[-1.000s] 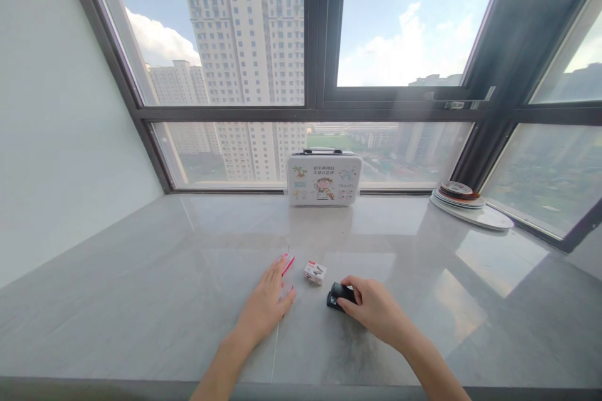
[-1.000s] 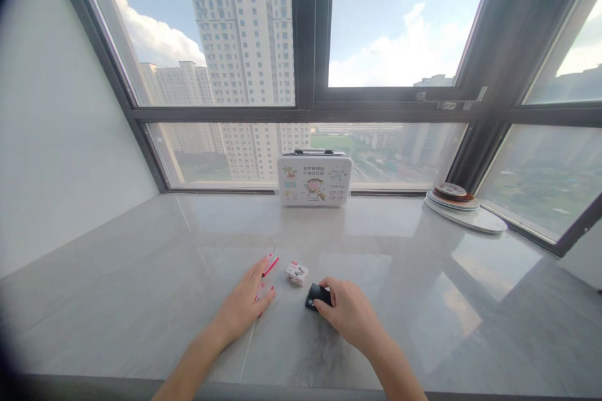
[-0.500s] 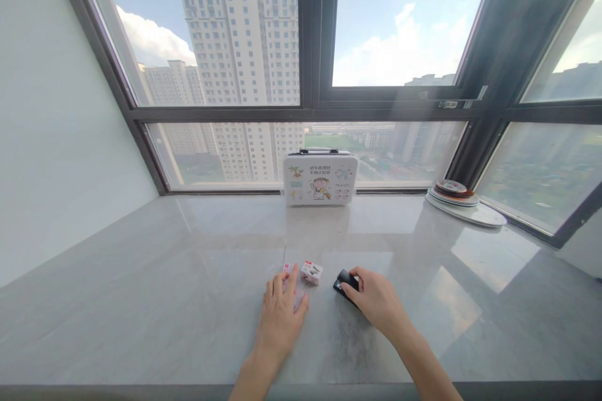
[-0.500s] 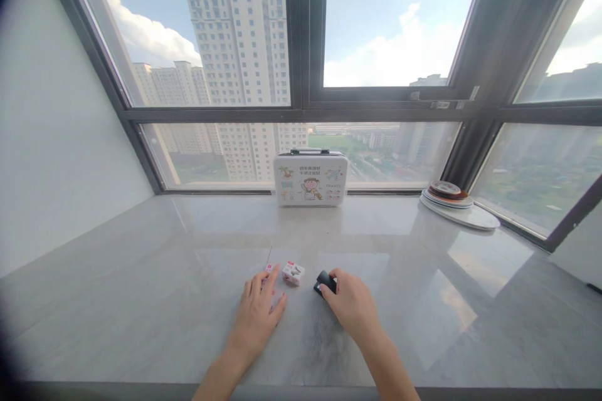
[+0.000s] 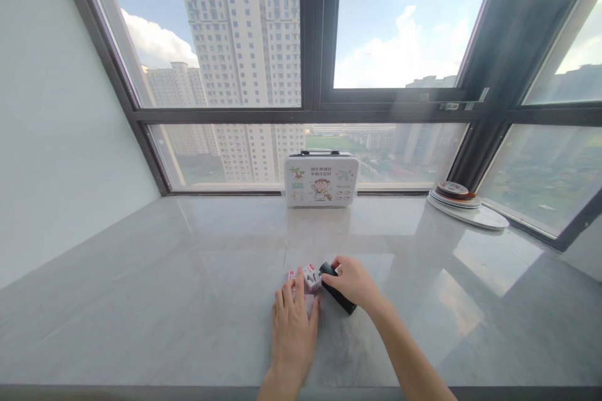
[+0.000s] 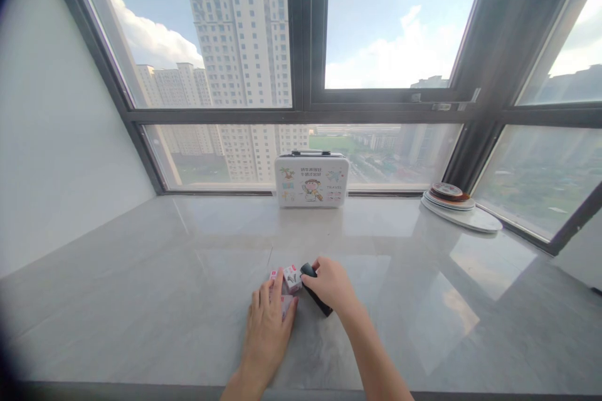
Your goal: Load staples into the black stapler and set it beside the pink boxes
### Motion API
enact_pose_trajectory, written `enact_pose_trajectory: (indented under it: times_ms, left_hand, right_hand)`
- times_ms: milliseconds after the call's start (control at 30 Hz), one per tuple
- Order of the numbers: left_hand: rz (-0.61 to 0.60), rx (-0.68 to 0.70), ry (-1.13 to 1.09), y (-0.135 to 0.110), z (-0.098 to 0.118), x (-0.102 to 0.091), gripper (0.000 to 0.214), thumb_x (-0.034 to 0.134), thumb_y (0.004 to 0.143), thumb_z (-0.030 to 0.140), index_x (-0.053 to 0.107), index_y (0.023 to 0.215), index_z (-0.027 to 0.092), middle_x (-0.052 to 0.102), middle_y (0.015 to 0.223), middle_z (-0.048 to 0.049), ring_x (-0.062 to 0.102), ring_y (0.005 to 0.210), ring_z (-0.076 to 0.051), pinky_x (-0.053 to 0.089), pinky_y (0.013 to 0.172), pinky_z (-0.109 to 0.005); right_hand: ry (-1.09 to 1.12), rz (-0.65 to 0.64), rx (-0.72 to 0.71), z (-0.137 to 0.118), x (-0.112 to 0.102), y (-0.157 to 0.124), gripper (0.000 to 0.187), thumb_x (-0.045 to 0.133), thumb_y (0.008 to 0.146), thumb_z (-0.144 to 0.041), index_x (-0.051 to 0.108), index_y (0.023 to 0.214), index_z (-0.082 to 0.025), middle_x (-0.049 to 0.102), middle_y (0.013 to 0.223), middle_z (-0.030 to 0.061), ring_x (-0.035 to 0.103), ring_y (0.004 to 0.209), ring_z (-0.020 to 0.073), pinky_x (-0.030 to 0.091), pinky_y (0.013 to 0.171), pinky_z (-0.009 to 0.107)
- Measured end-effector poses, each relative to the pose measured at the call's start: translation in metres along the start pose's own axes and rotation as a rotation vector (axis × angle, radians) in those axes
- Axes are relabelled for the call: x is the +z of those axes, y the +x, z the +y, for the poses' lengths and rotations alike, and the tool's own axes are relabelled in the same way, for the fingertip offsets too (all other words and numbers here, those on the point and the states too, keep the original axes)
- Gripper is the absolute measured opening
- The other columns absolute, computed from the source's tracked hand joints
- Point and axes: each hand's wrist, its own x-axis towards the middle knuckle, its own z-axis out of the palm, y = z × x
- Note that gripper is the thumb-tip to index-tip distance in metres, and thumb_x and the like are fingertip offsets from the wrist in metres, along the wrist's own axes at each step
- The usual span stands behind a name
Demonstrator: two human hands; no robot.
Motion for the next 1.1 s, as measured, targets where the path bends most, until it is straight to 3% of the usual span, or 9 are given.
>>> enact_pose_trajectory:
  times_ms: [167, 333, 467, 600, 700, 867, 1000, 1100]
  left_hand:
    - [-0.034, 0.044, 0.018, 0.011, 0.000, 0.001, 0.047, 0.043, 0.106, 0.036, 0.046, 0.152, 0.031, 0.056, 0.135, -0.0123, 0.054, 0.118, -0.030, 0.051, 0.093, -0.045]
    - [-0.040, 0.059, -0.001, 0.004, -0.002, -0.004, 0.046, 0.041, 0.106, 0.031, 0.047, 0.152, 0.031, 0.057, 0.135, -0.0115, 0.054, 0.119, -0.029, 0.052, 0.092, -0.044]
    - [-0.041, 0.040, -0.025, -0.005, -0.006, -0.009, 0.049, 0.041, 0.105, 0.025, 0.046, 0.152, 0.033, 0.057, 0.133, -0.0107, 0.055, 0.119, -0.029, 0.052, 0.094, -0.044]
    - [-0.048, 0.030, -0.032, -0.008, -0.018, -0.013, 0.048, 0.041, 0.104, 0.021, 0.049, 0.150, 0.032, 0.056, 0.132, -0.0107, 0.055, 0.120, -0.029, 0.051, 0.098, -0.045]
    - [-0.049, 0.032, -0.017, -0.006, -0.037, -0.016, 0.047, 0.041, 0.103, 0.021, 0.051, 0.148, 0.030, 0.056, 0.131, -0.0112, 0.054, 0.120, -0.029, 0.051, 0.098, -0.046]
    - [-0.021, 0.049, 0.017, 0.004, -0.090, -0.028, 0.046, 0.039, 0.104, 0.023, 0.052, 0.147, 0.029, 0.057, 0.126, -0.0112, 0.054, 0.120, -0.029, 0.051, 0.099, -0.047]
    - [-0.019, 0.048, 0.015, 0.013, -0.125, -0.036, 0.045, 0.037, 0.104, 0.025, 0.054, 0.145, 0.029, 0.057, 0.126, -0.0107, 0.055, 0.117, -0.029, 0.051, 0.100, -0.048]
    - [-0.034, 0.049, -0.005, 0.019, -0.137, -0.037, 0.044, 0.038, 0.104, 0.025, 0.054, 0.145, 0.030, 0.057, 0.126, -0.0098, 0.055, 0.117, -0.028, 0.051, 0.100, -0.048]
  right_hand:
    - [0.204, -0.181, 0.029, 0.009, 0.003, -0.037, 0.034, 0.058, 0.094, -0.049, 0.065, 0.107, -0.018, 0.061, 0.057, -0.0045, 0.052, 0.047, 0.0103, 0.033, 0.046, 0.020]
    - [0.530, -0.167, 0.131, 0.017, 0.020, -0.050, 0.054, 0.053, 0.093, -0.065, 0.060, 0.119, -0.018, 0.051, 0.051, -0.0083, 0.039, 0.033, 0.0088, 0.032, 0.034, 0.021]
    - [0.743, -0.188, 0.114, 0.013, 0.047, -0.053, 0.067, 0.055, 0.088, -0.073, 0.055, 0.127, -0.018, 0.052, 0.056, -0.0081, 0.048, 0.038, 0.0116, 0.048, 0.039, 0.026]
    - [0.766, -0.188, 0.064, 0.007, 0.069, -0.057, 0.067, 0.051, 0.090, -0.075, 0.059, 0.124, -0.017, 0.053, 0.063, -0.0057, 0.053, 0.044, 0.0130, 0.056, 0.045, 0.030]
    - [0.766, -0.239, 0.022, -0.004, 0.079, -0.055, 0.063, 0.050, 0.093, -0.072, 0.061, 0.125, -0.019, 0.051, 0.066, -0.0050, 0.053, 0.048, 0.0126, 0.058, 0.048, 0.032]
    - [0.784, -0.369, -0.084, -0.041, 0.100, -0.043, 0.058, 0.050, 0.095, -0.066, 0.057, 0.137, -0.027, 0.051, 0.074, -0.0022, 0.055, 0.057, 0.0148, 0.055, 0.046, 0.028]
    - [0.745, -0.375, -0.147, -0.065, 0.119, -0.033, 0.055, 0.047, 0.098, -0.063, 0.055, 0.140, -0.029, 0.051, 0.071, -0.0022, 0.051, 0.054, 0.0139, 0.051, 0.043, 0.026]
    - [0.737, -0.336, -0.161, -0.070, 0.127, -0.030, 0.053, 0.045, 0.099, -0.062, 0.058, 0.137, -0.027, 0.051, 0.071, -0.0021, 0.050, 0.051, 0.0138, 0.049, 0.042, 0.026]
